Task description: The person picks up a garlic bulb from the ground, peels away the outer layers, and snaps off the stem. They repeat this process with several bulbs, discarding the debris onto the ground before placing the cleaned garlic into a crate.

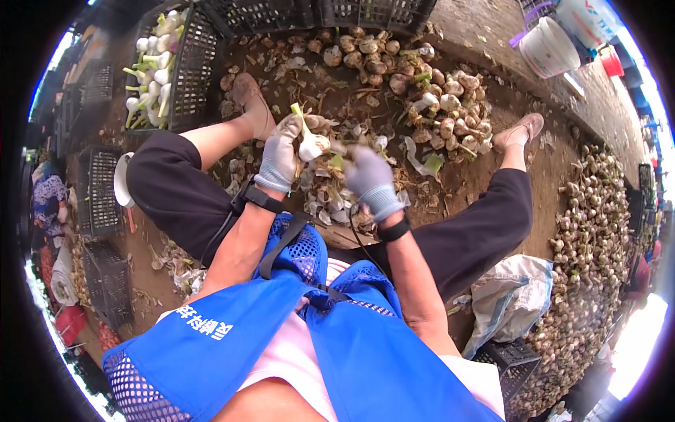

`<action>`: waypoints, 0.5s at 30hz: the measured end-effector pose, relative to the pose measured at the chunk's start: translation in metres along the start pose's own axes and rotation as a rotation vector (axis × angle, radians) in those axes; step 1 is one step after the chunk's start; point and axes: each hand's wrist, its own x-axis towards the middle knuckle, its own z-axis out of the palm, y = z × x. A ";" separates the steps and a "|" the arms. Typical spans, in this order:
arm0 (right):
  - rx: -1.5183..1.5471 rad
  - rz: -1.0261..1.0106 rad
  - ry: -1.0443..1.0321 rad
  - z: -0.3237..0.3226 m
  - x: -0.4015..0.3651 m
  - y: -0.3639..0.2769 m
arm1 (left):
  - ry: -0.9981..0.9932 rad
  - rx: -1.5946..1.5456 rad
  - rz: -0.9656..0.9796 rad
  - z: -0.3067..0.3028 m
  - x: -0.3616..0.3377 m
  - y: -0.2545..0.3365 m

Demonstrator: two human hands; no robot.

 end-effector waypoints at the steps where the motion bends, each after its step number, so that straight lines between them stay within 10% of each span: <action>1: 0.401 0.035 0.031 -0.011 0.011 -0.007 | -0.026 0.177 -0.001 0.012 -0.006 0.009; 3: 0.991 0.458 -0.100 -0.038 0.013 -0.036 | -0.041 0.524 0.130 0.010 -0.002 0.003; 11: 1.203 0.487 -0.209 -0.004 0.006 -0.008 | -0.100 0.595 0.123 0.023 -0.008 0.006; 15: 1.203 0.552 -0.162 -0.016 0.003 -0.019 | -0.213 1.001 0.434 0.015 -0.004 0.003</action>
